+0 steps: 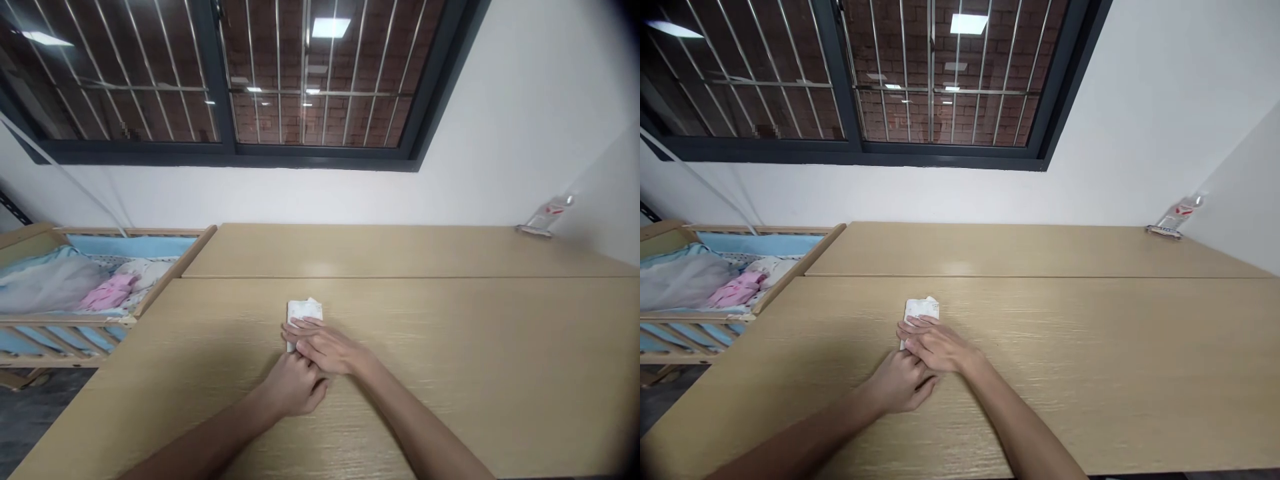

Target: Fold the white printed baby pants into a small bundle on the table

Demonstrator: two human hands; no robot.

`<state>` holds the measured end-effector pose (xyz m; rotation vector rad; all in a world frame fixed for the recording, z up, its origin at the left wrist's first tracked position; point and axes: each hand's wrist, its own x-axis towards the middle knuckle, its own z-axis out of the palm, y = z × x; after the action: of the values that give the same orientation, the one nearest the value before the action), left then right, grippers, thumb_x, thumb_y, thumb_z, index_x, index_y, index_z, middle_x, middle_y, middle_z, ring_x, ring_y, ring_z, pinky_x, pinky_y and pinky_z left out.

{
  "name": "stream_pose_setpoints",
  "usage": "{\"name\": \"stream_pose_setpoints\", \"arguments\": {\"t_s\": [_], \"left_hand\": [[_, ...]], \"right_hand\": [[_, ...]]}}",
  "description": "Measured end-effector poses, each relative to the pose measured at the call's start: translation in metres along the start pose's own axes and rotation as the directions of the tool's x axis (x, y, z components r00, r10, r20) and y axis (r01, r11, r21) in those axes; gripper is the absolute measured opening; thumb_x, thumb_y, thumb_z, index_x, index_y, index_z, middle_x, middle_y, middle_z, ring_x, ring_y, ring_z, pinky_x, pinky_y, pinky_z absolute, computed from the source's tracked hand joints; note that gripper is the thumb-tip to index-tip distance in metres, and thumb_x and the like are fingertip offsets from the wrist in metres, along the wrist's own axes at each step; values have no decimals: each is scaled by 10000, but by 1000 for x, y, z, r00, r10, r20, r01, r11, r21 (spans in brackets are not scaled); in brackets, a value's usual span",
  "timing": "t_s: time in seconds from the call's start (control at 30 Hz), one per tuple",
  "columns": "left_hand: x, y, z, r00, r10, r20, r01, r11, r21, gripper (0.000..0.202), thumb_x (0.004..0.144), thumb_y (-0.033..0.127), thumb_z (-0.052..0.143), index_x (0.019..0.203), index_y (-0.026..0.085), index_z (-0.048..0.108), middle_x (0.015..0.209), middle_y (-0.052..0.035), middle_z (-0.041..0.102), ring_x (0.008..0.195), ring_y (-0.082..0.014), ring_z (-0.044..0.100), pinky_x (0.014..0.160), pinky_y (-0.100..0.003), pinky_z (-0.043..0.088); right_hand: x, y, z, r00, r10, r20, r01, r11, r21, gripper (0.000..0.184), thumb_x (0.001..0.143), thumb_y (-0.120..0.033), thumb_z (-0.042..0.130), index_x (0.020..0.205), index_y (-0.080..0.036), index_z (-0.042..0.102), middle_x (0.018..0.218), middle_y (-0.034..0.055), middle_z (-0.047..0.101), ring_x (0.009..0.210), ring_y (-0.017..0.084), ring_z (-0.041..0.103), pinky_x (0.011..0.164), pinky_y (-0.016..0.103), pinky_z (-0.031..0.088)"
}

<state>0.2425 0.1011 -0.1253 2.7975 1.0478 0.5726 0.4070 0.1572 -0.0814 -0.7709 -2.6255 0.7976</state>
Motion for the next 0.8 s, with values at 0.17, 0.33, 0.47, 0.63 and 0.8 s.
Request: {"name": "stream_pose_setpoints", "arguments": {"t_s": [0.17, 0.33, 0.47, 0.63, 0.8], "left_hand": [[1, 2, 2, 999, -33, -39, 35, 998, 44, 407, 917, 405, 520, 1203, 150, 657, 1102, -209, 726, 1070, -359, 692, 841, -508, 617], [0, 1, 6, 997, -43, -64, 51, 992, 119, 495, 931, 445, 490, 1318, 149, 576, 1201, -225, 701, 1181, -364, 651, 905, -508, 605], [0, 1, 9, 997, -43, -60, 51, 988, 143, 516, 927, 451, 492, 1337, 146, 564, 1253, -225, 686, 1193, -359, 651, 908, -486, 608], [1, 2, 6, 994, -42, -104, 52, 994, 93, 505, 922, 442, 511, 1313, 130, 583, 1236, -220, 698, 1174, -348, 664, 862, -452, 615], [6, -15, -5, 941, -239, -242, 218, 970, -110, 240, 959, 377, 481, 1018, 258, 681, 1002, -58, 773, 900, -226, 723, 798, -367, 569]], "right_hand": [[5, 24, -1, 997, 54, -57, -56, 998, -31, 462, 1070, -465, 362, 1529, -416, 366, 1608, -91, 335, 1541, 199, 219, 1292, 469, 141], [15, 45, -3, 991, 88, -101, -96, 992, -78, 488, 1071, -490, 335, 1553, -418, 302, 1644, -87, 245, 1552, 191, 174, 1295, 489, 73], [19, 62, -4, 983, 135, -126, -151, 981, -125, 545, 1067, -538, 268, 1588, -383, 222, 1668, -65, 194, 1567, 194, 94, 1288, 486, 54], [20, 69, -1, 975, 172, -139, -191, 973, -133, 608, 1059, -571, 200, 1610, -312, 196, 1683, -16, 173, 1570, 198, 63, 1284, 471, 42], [16, 78, 6, 914, 212, -348, -227, 974, -5, 657, 1049, -569, 262, 1614, -236, 222, 1688, 63, 177, 1565, 217, 126, 1274, 468, 121]]}}
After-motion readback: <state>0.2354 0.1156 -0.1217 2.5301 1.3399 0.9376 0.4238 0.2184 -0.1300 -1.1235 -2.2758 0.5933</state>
